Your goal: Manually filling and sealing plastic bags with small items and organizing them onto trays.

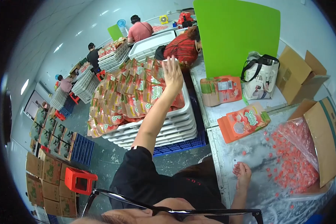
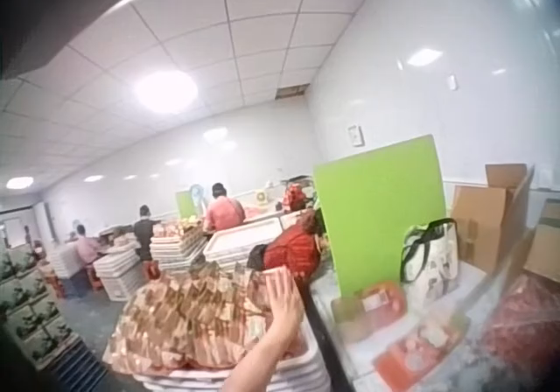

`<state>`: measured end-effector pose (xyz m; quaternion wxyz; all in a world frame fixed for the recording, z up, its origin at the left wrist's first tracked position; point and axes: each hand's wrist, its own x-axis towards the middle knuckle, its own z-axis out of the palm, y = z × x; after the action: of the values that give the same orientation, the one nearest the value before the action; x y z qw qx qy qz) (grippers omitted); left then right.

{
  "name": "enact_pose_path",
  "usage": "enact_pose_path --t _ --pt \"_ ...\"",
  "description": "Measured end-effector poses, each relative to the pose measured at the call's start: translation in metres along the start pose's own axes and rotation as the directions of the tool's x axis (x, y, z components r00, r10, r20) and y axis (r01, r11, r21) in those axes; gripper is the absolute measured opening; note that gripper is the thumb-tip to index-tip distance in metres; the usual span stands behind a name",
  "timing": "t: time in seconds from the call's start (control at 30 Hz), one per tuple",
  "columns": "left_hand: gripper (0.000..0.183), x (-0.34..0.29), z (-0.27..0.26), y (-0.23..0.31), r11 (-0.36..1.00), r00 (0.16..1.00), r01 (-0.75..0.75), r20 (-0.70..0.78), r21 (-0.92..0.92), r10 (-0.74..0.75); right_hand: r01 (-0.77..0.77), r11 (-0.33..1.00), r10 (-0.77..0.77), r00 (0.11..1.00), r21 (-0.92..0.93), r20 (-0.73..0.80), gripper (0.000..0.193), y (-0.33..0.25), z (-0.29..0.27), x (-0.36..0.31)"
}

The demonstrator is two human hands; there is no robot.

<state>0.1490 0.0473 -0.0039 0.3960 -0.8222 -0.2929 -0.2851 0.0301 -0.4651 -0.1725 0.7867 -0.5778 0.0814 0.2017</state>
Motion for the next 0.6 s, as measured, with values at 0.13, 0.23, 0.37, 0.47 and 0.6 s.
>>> enact_pose_path --t 0.13,0.23,0.37,0.47,0.6 --pt "0.079 -0.020 0.035 -0.011 0.952 0.803 0.122 0.592 -0.281 0.072 -0.013 1.000 0.013 0.999 -0.009 0.029 0.019 0.004 0.006 0.002" --pt "0.080 -0.022 0.026 -0.008 0.948 0.797 0.148 0.602 -0.280 0.053 -0.053 0.999 0.053 0.998 -0.009 0.027 0.019 0.007 0.007 0.006" --pt "0.079 -0.026 0.019 -0.005 0.958 0.748 0.137 0.660 -0.253 0.068 -0.051 0.999 0.052 0.998 -0.018 0.037 0.020 0.001 0.004 0.003" --pt "0.076 -0.021 0.019 -0.004 0.957 0.736 0.128 0.672 -0.260 0.084 0.003 0.997 -0.001 1.000 -0.082 0.022 0.020 -0.007 0.000 0.001" --pt "0.071 -0.024 0.047 -0.012 0.937 0.915 0.184 0.399 -0.298 -0.052 0.269 0.957 -0.247 0.952 -0.105 0.182 0.020 -0.069 0.034 -0.044"
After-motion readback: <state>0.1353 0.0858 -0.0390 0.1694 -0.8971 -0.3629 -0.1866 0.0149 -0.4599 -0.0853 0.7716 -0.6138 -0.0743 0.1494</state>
